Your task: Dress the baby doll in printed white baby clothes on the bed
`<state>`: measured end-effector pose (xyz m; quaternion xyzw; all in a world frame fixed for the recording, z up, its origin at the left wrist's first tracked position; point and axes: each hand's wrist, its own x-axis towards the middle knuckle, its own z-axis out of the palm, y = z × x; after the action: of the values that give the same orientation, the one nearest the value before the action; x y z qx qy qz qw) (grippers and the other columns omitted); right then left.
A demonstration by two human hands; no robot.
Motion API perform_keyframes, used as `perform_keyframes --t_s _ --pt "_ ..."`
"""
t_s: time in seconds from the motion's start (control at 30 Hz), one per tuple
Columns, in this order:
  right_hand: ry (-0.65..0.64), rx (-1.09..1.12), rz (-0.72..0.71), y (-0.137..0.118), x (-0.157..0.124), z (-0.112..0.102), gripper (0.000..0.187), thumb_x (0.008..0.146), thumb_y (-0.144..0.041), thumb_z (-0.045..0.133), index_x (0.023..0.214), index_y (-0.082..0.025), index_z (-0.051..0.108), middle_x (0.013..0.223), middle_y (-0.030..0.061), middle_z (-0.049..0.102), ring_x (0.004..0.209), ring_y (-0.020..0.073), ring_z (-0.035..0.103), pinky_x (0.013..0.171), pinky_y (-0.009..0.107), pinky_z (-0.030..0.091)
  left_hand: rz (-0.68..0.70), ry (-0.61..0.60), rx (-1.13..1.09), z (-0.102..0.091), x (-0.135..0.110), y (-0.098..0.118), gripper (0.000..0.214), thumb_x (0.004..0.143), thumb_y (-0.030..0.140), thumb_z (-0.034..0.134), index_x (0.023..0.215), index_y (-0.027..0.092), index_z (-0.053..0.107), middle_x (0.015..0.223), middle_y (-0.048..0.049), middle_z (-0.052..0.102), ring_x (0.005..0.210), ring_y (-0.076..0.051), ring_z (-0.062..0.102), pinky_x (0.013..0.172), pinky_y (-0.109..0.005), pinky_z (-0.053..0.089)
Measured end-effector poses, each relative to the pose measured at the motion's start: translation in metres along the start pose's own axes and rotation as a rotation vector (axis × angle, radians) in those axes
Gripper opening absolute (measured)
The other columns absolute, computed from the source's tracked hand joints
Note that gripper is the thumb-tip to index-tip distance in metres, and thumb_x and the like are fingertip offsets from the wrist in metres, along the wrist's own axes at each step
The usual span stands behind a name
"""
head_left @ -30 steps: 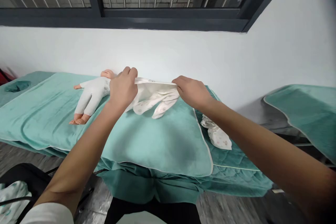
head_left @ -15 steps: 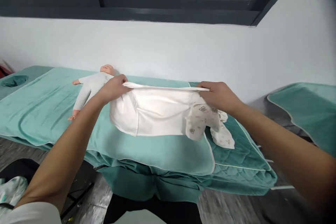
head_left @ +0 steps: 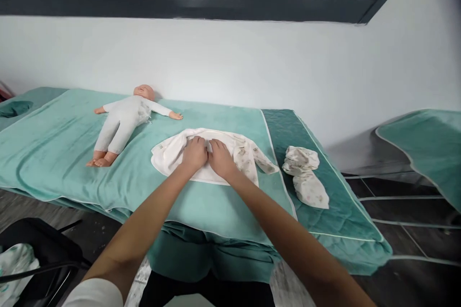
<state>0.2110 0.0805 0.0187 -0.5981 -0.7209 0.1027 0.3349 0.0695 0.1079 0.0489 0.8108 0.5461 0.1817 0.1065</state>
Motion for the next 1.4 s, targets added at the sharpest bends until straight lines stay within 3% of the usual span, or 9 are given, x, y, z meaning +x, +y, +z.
perform_keyframes --t_s 0.13,0.23,0.33,0.43,0.6,0.9,1.07,1.27,1.4 --pt "0.160 -0.007 0.226 0.015 0.006 0.030 0.045 0.090 -0.038 0.052 0.129 -0.016 0.057 0.143 0.0218 0.054 0.144 0.0399 0.038 0.119 0.063 0.024 -0.087 0.021 -0.027 0.025 0.011 -0.016 0.038 0.097 0.023 0.038 0.129 0.008 0.052 0.141 -0.0231 0.050 0.139 -0.034 0.041 0.112 -0.047 0.038" --pt "0.168 -0.082 0.302 0.028 0.017 0.026 0.052 0.092 -0.042 0.050 0.133 -0.009 0.053 0.145 0.0278 0.049 0.145 0.0415 0.033 0.120 0.063 0.019 -0.117 0.055 -0.056 0.030 0.023 -0.026 0.047 0.097 0.024 0.038 0.140 0.007 0.043 0.147 -0.0242 0.045 0.144 -0.035 0.036 0.116 -0.049 0.035" --pt "0.176 -0.110 0.305 0.033 0.025 0.017 0.055 0.094 -0.037 0.047 0.139 -0.008 0.047 0.147 0.0275 0.046 0.145 0.0432 0.030 0.118 0.068 0.014 -0.116 0.131 -0.084 0.033 0.033 -0.028 0.054 0.095 0.023 0.042 0.145 0.004 0.038 0.149 -0.0256 0.042 0.146 -0.038 0.031 0.120 -0.051 0.028" --pt "0.169 -0.149 0.290 0.034 0.028 0.011 0.056 0.096 -0.031 0.040 0.148 -0.009 0.039 0.153 0.0250 0.038 0.145 0.0433 0.027 0.115 0.069 0.019 -0.100 0.201 -0.068 0.035 0.041 -0.027 0.060 0.093 0.022 0.044 0.148 -0.001 0.035 0.150 -0.0281 0.040 0.147 -0.039 0.029 0.122 -0.053 0.024" --pt "0.101 -0.304 0.354 0.038 0.040 0.005 0.058 0.099 -0.029 0.034 0.153 -0.010 0.033 0.155 0.0208 0.037 0.142 0.0402 0.033 0.113 0.059 0.031 -0.050 0.243 0.011 0.041 0.061 -0.025 0.059 0.094 0.019 0.041 0.149 -0.003 0.035 0.148 -0.0283 0.043 0.146 -0.037 0.033 0.123 -0.052 0.024" --pt "0.018 -0.399 0.358 0.064 0.078 0.002 0.060 0.100 -0.036 0.034 0.155 -0.011 0.030 0.159 0.0172 0.033 0.142 0.0389 0.032 0.112 0.054 0.036 -0.083 0.140 0.041 0.052 0.103 -0.031 0.063 0.098 0.027 0.040 0.155 0.003 0.027 0.163 -0.0261 0.022 0.154 -0.035 0.020 0.126 -0.051 0.021" --pt "-0.065 -0.405 0.399 0.079 0.089 0.009 0.062 0.102 -0.041 0.029 0.155 -0.008 0.032 0.158 0.0187 0.036 0.142 0.0389 0.035 0.114 0.053 0.034 -0.131 0.028 0.031 0.061 0.118 -0.037 0.064 0.101 0.032 0.033 0.151 -0.008 0.030 0.162 -0.0280 0.023 0.155 -0.033 0.019 0.128 -0.043 0.019" --pt "-0.120 -0.448 0.400 0.074 0.087 0.011 0.063 0.103 -0.041 0.023 0.155 -0.006 0.031 0.158 0.0198 0.037 0.143 0.0372 0.034 0.117 0.051 0.031 -0.193 -0.033 0.061 0.058 0.115 -0.032 0.069 0.102 0.035 0.028 0.152 -0.011 0.023 0.163 -0.0276 0.022 0.154 -0.031 0.024 0.126 -0.040 0.025" --pt "-0.150 -0.469 0.370 0.068 0.078 0.010 0.065 0.103 -0.042 0.021 0.156 -0.005 0.027 0.162 0.0198 0.030 0.150 0.0336 0.025 0.118 0.049 0.030 -0.192 -0.029 0.119 0.057 0.103 -0.030 0.070 0.102 0.038 0.026 0.152 -0.010 0.025 0.162 -0.0270 0.025 0.153 -0.032 0.025 0.126 -0.040 0.023"
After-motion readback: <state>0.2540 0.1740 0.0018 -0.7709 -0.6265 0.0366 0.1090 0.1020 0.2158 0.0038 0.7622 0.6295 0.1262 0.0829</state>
